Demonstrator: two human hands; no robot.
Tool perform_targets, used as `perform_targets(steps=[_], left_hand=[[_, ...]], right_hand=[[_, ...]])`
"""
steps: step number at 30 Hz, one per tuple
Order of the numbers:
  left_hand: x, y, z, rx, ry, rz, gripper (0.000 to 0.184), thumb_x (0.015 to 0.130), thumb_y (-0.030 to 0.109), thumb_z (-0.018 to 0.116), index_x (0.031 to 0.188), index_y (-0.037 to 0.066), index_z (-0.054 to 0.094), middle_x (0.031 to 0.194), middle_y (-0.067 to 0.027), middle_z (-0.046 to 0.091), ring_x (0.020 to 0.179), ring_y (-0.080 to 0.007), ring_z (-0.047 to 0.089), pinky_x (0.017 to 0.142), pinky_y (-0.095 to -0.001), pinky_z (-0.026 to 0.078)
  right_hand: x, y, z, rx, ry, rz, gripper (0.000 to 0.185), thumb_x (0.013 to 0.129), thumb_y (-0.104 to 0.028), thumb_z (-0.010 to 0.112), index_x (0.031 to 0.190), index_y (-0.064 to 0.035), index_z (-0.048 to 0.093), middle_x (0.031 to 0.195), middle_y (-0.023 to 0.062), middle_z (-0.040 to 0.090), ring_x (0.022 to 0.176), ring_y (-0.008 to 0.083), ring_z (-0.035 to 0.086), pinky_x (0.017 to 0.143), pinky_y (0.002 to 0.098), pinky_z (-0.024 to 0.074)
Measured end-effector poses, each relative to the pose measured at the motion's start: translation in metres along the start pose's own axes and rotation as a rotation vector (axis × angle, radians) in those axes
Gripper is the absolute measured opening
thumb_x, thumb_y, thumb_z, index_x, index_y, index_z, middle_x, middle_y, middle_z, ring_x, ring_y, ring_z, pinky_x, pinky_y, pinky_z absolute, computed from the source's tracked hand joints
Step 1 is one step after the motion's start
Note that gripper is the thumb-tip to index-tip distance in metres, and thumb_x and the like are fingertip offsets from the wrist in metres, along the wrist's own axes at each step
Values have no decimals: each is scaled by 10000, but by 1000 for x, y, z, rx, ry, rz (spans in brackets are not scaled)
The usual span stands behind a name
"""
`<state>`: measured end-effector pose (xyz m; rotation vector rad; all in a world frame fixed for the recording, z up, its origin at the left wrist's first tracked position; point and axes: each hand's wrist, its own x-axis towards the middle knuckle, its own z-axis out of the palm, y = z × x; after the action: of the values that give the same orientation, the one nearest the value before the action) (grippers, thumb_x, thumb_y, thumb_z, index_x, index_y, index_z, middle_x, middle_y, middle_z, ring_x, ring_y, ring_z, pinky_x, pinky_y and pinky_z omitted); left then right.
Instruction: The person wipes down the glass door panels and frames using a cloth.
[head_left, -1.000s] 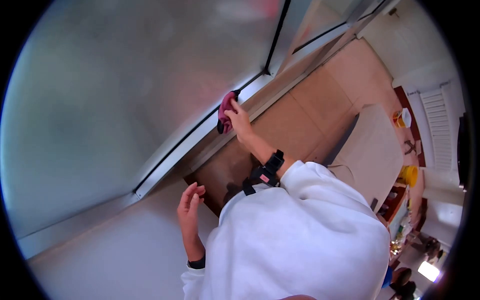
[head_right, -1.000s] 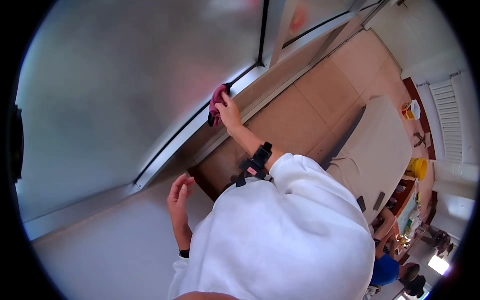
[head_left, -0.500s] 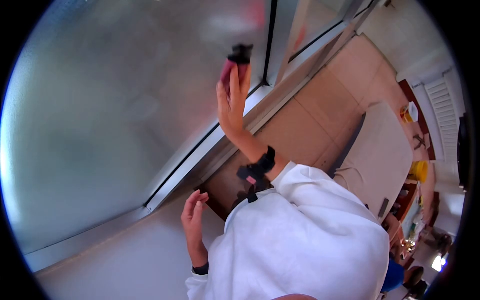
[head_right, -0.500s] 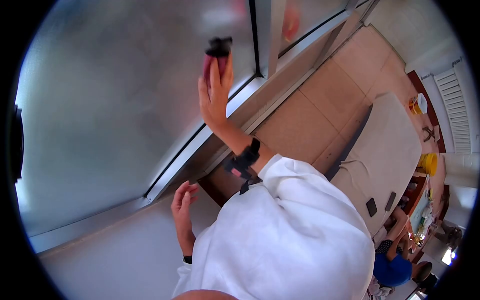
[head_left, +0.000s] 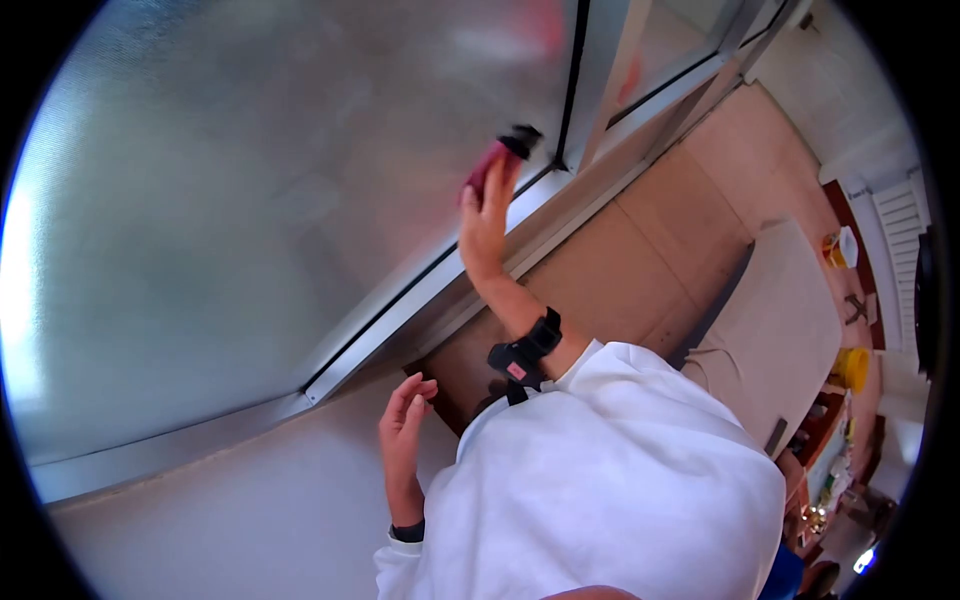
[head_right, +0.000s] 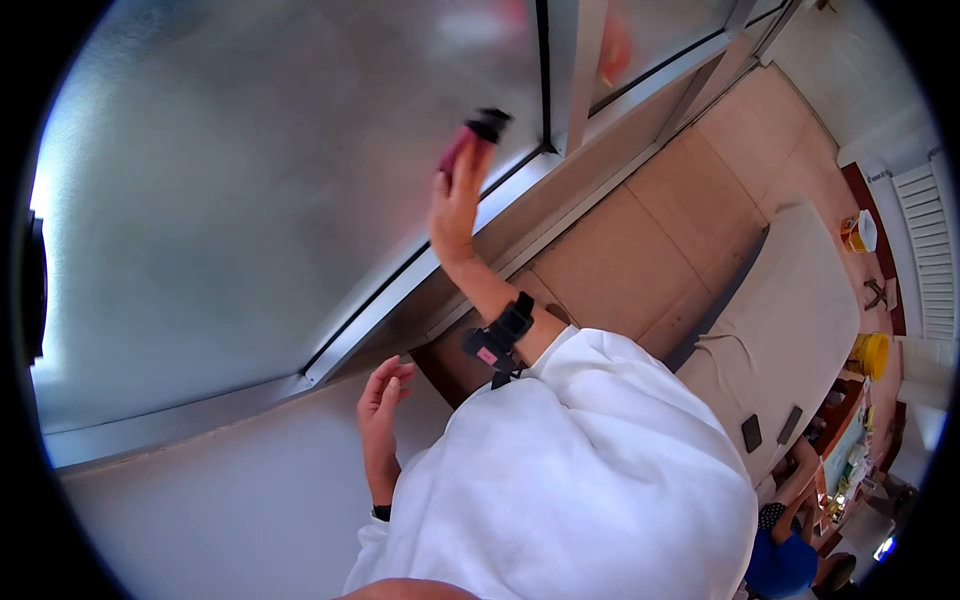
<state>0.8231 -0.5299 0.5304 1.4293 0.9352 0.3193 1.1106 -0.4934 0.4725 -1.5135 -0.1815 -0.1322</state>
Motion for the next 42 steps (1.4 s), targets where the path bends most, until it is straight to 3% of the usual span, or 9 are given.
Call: perform_targets(steps=[3,12,16,22,35,38,39,40,42], left_hand=[[-3,4,1,3,-15,18,319,947,164,503,1239,50,556,1108,-80,639,1033,-161,593,850,-292,463],[-12,-7,-3,23,21,9,318,951,157,493,1243,44,550,1106,-88,638,1018,-164,594,862,-303,463],[1,1,2,27,-2,6,316,952,140,499,1246,34,543,1114,-92,633,1019,-166,595,853,-289,465],[-11,-10,-12,-14,97,4,316,947,142,494,1241,38,543,1104,-97,641,1013,-174,604,820,-302,480],[17,-15,-22,-152,-30,123,299,943,118,508,1227,33,547,1092,-85,644,1004,-165,610,831,-286,489],[19,-10,-17,-191,-42,160,297,945,111,503,1226,26,553,1092,-87,644,1002,-164,610,838,-281,485],[28,-15,-26,-190,-58,174,298,946,107,500,1226,22,555,1090,-88,644,1003,-165,610,841,-278,483],[27,-12,-28,-188,-58,191,298,946,107,500,1226,22,555,1090,-88,644,1003,-165,610,841,-278,483],[27,-3,-32,-174,-74,244,304,944,104,503,1231,20,556,1090,-83,643,1002,-160,609,843,-277,482]], right_hand=[[8,-36,4,-39,-15,-454,579,897,-18,487,1437,-41,279,1495,250,173,1372,388,242,1063,362,286],[-17,10,-5,10,-20,-66,543,892,-50,510,1406,-29,337,1484,275,175,1362,434,232,1080,430,282],[9,-51,6,-74,-98,-786,495,883,-76,550,1357,-29,414,1485,287,160,1353,484,207,1087,508,223],[95,-75,-10,-18,25,-653,460,939,-115,482,1372,7,383,1501,273,97,1382,434,160,1093,432,210],[244,-408,-5,16,168,-1542,389,935,-275,524,1287,-109,530,1327,185,432,1166,352,445,977,414,372],[203,-472,13,-56,231,-1487,413,924,-79,467,1337,-79,466,1268,251,457,1109,366,513,922,377,443],[168,-476,33,-19,199,-1499,323,905,-138,501,1216,-82,569,1130,208,531,987,334,544,834,392,473],[167,-474,54,78,219,-1850,360,923,-247,559,1233,-64,557,1171,155,553,1009,310,539,853,389,449],[93,-430,83,98,156,-1654,331,820,-185,607,1145,-126,609,1285,183,455,1163,382,429,968,485,348]])
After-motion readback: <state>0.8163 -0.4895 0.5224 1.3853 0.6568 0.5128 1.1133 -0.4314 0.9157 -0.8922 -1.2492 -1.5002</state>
